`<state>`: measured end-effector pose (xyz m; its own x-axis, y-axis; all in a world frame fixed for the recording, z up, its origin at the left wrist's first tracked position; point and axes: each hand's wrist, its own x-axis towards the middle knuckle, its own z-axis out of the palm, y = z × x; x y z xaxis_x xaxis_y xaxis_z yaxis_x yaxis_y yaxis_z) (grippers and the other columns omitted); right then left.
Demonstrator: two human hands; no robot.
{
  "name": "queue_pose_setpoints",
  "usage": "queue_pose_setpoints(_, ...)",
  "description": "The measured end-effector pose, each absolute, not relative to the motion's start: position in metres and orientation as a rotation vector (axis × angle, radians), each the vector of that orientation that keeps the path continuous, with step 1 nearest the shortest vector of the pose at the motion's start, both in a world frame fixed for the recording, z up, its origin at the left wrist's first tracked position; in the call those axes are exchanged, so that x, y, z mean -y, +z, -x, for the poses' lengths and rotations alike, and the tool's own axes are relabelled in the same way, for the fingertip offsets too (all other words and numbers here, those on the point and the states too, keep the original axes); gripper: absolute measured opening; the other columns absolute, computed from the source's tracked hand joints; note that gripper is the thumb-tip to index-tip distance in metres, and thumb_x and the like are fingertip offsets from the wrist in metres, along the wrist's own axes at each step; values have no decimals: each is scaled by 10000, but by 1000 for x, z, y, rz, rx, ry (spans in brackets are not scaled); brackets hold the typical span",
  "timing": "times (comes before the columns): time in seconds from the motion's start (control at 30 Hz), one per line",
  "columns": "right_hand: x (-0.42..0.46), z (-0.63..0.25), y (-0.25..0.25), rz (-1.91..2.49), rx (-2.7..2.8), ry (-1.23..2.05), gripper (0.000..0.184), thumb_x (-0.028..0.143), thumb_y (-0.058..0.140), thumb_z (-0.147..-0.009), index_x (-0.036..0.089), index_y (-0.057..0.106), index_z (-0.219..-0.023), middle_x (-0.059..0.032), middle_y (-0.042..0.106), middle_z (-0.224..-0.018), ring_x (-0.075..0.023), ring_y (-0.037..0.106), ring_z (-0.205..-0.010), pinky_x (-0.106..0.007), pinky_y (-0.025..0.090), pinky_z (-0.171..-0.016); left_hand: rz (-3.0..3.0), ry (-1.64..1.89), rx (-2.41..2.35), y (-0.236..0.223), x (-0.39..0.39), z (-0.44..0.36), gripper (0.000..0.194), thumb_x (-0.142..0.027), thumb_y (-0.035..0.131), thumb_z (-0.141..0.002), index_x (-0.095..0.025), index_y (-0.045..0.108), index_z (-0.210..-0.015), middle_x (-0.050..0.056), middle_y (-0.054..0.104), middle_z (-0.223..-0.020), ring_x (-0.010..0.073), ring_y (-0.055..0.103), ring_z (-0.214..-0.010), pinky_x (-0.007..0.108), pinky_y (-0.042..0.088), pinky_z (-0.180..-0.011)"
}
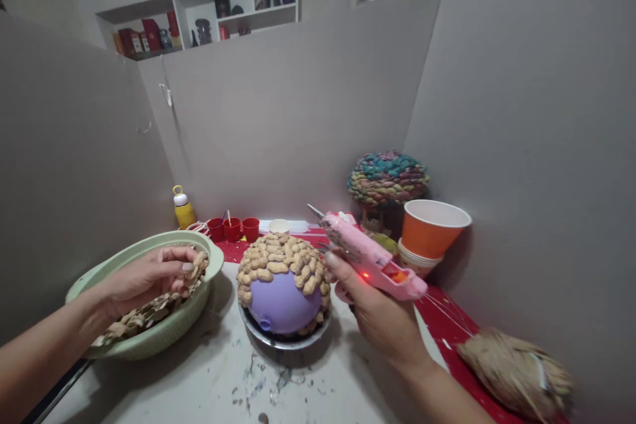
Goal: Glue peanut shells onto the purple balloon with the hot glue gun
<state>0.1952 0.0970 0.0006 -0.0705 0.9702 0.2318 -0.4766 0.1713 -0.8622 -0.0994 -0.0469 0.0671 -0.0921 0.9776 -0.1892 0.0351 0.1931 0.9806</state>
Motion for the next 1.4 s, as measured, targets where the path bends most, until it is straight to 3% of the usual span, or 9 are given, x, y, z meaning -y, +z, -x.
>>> queue_pose_setpoints(0.07, -88, -195, 3, 613, 1130, 1376, 334, 326, 878, -630, 180, 745, -899, -40, 729, -791, -181, 674, -687, -223, 552, -524, -1031, 1108, -1352, 65, 49, 79, 202, -260, 772, -719, -160, 668, -860, -25, 575, -692, 76, 492, -592, 249, 471, -651)
queue_pose_setpoints(0.23, -58, -194, 15, 643, 1423, 1421, 326, 378, 847, -680, 202, 749, -936, -66, 743, -959, -244, 682, -964, -335, 587, -826, -1077, 1063, -1229, 53, 51, 24, 162, -267, 775, -702, -149, 718, -797, -16, 594, -664, 92, 495, -601, 238, 439, -611)
queue_pose_setpoints(0.43, -37, -192, 39, 420, 1813, 1448, 331, 336, 727, -796, 243, 720, -1114, -25, 722, -894, -201, 680, -811, -322, 587, -760, -1092, 1109, -1144, 39, 45, -18, 189, -310, 791, -661, -153, 720, -741, -27, 593, -636, 98, 480, -603, 245, 407, -605)
queue_pose_setpoints(0.57, -40, -195, 43, 398, 1944, 1326, 429, 298, 721, -805, 260, 676, -1230, -38, 708, -978, -226, 664, -894, -347, 561, -822, -1046, 1184, -1174, 34, 42, -25, 242, -343, 812, -611, -150, 675, -659, -30, 569, -597, 103, 466, -583, 251, 395, -585)
queue_pose_setpoints(0.73, -42, -197, 41, 363, 2007, 1304, 404, 280, 705, -832, 282, 664, -1234, -31, 699, -1037, -215, 651, -928, -328, 539, -858, -1068, 1242, -1202, 29, 39, -26, 257, -357, 792, -624, -146, 646, -642, -39, 526, -567, 97, 418, -560, 251, 356, -567)
queue_pose_setpoints(0.97, -38, -194, 39, 441, 2040, 1186, 135, 326, 682, -846, 200, 659, -890, -9, 608, -782, -166, 563, -710, -251, 509, -650, -1115, 1254, -1244, 19, 36, -27, 204, -306, 727, -631, -154, 591, -607, -45, 494, -554, 99, 387, -556, 261, 307, -555)
queue_pose_setpoints(1.13, -38, -196, 27, 422, 2154, 1014, 150, 340, 618, -890, 200, 620, -837, -17, 622, -769, -168, 575, -689, -240, 488, -626, -1021, 1259, -1240, 23, 39, -32, 144, -253, 699, -613, -131, 654, -674, -11, 575, -623, 108, 441, -586, 260, 364, -582)
queue_pose_setpoints(1.4, -33, -187, 4, 496, 1960, 798, 179, 366, 629, -880, 208, 666, -803, -18, 666, -694, -160, 620, -577, -234, 495, -543, -848, 1367, -1202, 28, 42, -35, 59, -187, 670, -556, -147, 629, -543, -21, 540, -527, 102, 426, -534, 238, 372, -527)
